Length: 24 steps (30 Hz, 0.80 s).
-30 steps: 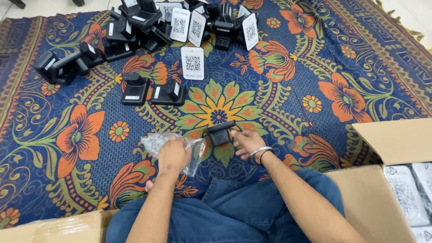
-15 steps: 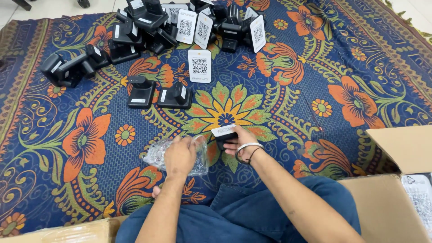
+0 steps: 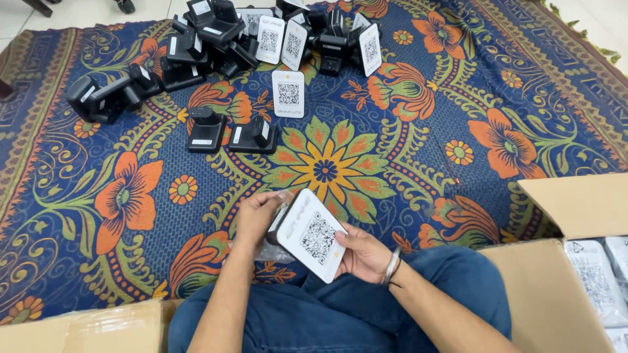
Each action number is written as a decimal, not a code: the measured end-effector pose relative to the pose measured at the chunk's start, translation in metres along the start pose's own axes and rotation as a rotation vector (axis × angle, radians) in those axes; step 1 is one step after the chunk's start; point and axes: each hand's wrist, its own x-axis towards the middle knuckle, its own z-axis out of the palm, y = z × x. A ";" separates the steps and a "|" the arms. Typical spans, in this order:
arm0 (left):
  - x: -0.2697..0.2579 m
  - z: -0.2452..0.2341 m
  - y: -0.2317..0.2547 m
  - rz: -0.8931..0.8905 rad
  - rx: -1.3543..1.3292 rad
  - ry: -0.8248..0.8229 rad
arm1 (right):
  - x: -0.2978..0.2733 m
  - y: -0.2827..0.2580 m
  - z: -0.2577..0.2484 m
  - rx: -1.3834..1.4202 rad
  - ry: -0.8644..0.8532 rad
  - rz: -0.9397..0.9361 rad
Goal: The person unpacks electronic devices from boxes and arranges them on a rug.
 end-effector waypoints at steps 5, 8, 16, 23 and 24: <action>-0.010 -0.010 0.011 -0.181 -0.092 -0.009 | 0.018 0.005 -0.020 -0.172 0.094 0.045; -0.016 -0.006 0.008 -0.118 0.070 0.041 | 0.021 0.006 -0.018 -0.337 0.315 0.085; -0.052 0.040 0.029 0.466 0.854 -0.051 | 0.024 0.022 -0.031 -0.524 0.466 0.085; -0.062 0.090 0.030 0.370 0.963 -0.100 | 0.024 0.015 -0.023 -0.181 0.424 -0.073; -0.065 0.098 0.033 0.306 0.965 -0.061 | 0.024 0.016 -0.021 -0.152 0.360 -0.092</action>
